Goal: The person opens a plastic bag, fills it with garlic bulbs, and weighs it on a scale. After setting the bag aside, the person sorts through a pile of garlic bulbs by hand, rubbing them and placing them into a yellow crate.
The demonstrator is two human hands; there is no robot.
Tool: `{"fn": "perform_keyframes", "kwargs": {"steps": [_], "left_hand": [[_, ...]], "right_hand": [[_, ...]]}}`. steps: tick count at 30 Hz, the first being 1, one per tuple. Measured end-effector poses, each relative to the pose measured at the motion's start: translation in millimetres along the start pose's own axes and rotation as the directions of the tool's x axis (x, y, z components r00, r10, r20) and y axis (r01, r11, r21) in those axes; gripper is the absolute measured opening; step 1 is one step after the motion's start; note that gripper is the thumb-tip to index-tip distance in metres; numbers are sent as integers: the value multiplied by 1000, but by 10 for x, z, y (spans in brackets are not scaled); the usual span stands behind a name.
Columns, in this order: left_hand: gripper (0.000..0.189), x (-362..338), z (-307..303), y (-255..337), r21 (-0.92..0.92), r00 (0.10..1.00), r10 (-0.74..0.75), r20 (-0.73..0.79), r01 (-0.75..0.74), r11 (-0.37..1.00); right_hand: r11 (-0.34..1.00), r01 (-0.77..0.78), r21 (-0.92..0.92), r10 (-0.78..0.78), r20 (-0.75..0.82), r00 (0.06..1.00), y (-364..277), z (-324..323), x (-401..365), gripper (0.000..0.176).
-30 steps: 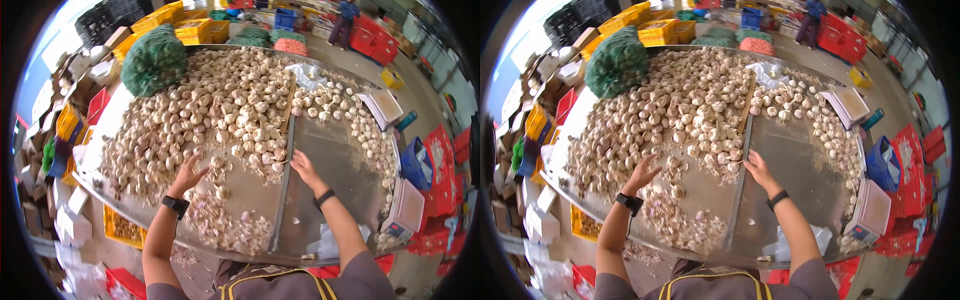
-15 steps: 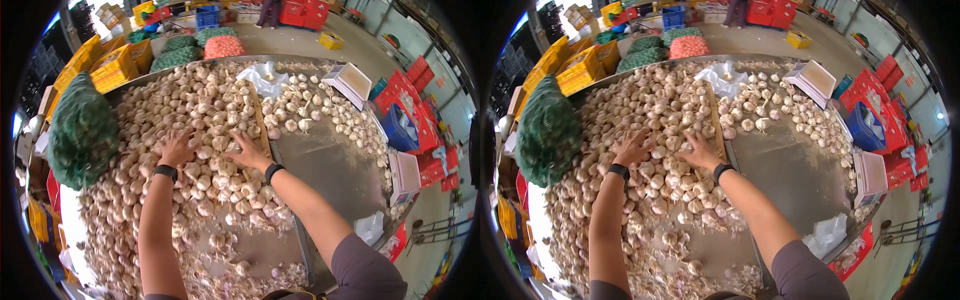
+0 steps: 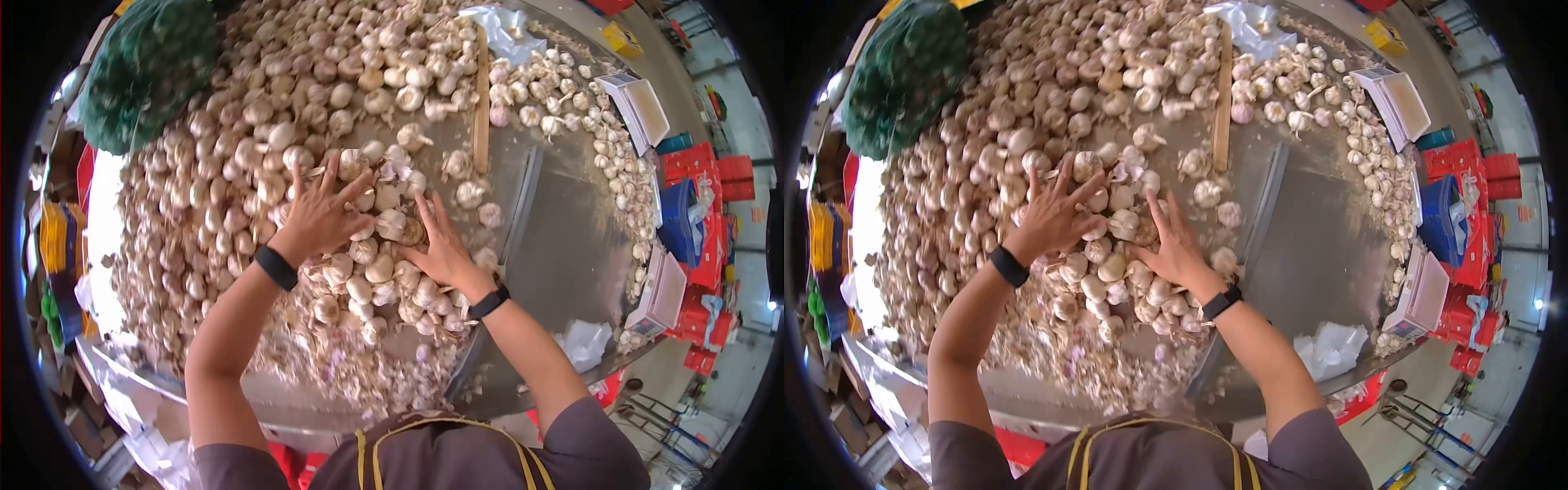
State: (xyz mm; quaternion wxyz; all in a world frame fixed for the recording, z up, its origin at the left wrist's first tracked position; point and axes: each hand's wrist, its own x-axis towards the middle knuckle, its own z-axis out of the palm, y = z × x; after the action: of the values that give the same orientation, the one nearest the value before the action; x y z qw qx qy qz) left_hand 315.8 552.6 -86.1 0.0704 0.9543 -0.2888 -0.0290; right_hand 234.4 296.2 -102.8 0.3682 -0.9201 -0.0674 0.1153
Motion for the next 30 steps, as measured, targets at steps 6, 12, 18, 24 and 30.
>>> {"fn": "perform_keyframes", "kwargs": {"steps": [6, 12, 18, 24, 30], "left_hand": [[59, -1499, -105, 620, -82, 989, -92, 112, 102, 991], [48, -2482, 254, 908, -465, 890, -444, 102, 437, 770], [38, -2836, 379, 830, -560, 837, -547, 20, 462, 688], [16, -3043, 356, 720, -959, 570, -772, 283, 143, -246], [24, -2556, 38, 1096, -937, 611, -754, 243, 349, -19]], "right_hand": [[994, -12, -105, 14, 19, 1000, 90, 179, -1180, 67], [997, -82, -13, 82, -20, 996, 41, 97, -1334, 40], [920, -218, 327, 245, -45, 968, 306, -118, -1170, 31], [595, -415, 689, 375, 219, 901, 275, -191, -1148, 21], [969, -19, -246, 81, 244, 966, -370, 28, -980, 45]]}}
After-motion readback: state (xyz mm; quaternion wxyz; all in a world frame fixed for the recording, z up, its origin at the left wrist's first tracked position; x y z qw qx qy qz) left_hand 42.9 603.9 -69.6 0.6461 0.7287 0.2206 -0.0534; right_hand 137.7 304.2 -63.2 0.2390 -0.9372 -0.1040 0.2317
